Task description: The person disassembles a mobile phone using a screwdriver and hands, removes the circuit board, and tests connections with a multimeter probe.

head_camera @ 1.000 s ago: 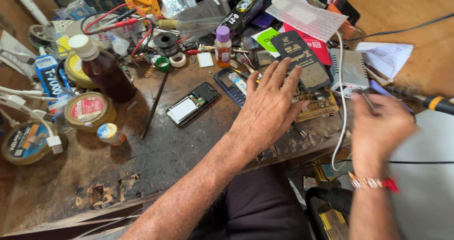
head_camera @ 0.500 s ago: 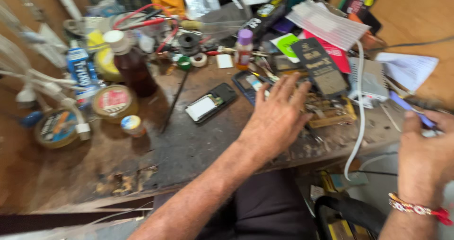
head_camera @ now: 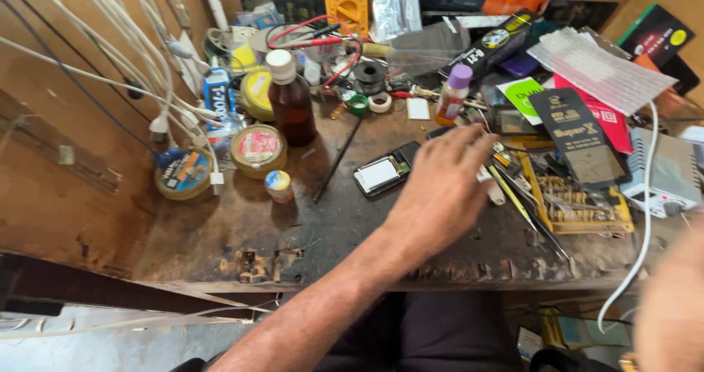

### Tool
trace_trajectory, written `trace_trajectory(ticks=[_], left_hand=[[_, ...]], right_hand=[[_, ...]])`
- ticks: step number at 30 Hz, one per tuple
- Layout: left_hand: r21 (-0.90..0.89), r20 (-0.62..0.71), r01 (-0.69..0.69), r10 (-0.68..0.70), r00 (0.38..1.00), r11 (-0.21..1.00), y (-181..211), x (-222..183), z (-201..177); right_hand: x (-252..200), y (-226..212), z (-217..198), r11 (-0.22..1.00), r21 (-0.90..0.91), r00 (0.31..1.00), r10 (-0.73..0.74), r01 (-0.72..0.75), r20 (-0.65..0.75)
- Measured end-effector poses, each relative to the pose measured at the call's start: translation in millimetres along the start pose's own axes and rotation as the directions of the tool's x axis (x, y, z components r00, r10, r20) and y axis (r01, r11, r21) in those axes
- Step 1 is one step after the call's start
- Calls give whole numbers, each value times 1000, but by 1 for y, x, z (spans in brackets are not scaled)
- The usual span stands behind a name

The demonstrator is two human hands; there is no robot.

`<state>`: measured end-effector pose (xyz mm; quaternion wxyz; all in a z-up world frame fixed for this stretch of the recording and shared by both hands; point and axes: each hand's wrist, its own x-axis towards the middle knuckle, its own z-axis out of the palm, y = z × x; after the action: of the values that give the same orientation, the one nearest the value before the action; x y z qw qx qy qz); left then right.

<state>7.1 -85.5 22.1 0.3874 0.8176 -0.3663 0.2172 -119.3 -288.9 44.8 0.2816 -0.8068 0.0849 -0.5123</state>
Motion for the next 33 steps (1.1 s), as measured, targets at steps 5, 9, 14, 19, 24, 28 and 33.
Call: trace_trajectory(ticks=[5, 9, 14, 19, 24, 28, 33], left_hand=[[55, -106, 127, -121, 987, 990, -27, -25, -40], [106, -127, 182, -168, 978, 978, -41, -50, -59], [107, -93, 255, -246, 965, 961, -51, -59, -60], [67, -116, 282, -274, 955, 957, -55, -63, -59], [58, -123, 292, -283, 951, 955, -53, -62, -62], [82, -105, 267, -258, 960, 960, -49, -58, -65], [96, -62, 192, -186, 981, 977, -55, -41, -52]], right_hand=[[2, -55, 63, 982, 160, 948, -139, 96, 287], [-5, -74, 122, 977, 196, 847, -175, 86, 502], [-14, -78, 163, 957, 166, 824, -288, 236, 488], [-15, -69, 173, 993, 80, 834, -116, 86, 540], [-19, -69, 173, 996, 87, 850, -66, 24, 523], [-20, -71, 174, 995, 96, 855, -16, -39, 518], [-22, -70, 172, 986, 143, 844, 0, -91, 536]])
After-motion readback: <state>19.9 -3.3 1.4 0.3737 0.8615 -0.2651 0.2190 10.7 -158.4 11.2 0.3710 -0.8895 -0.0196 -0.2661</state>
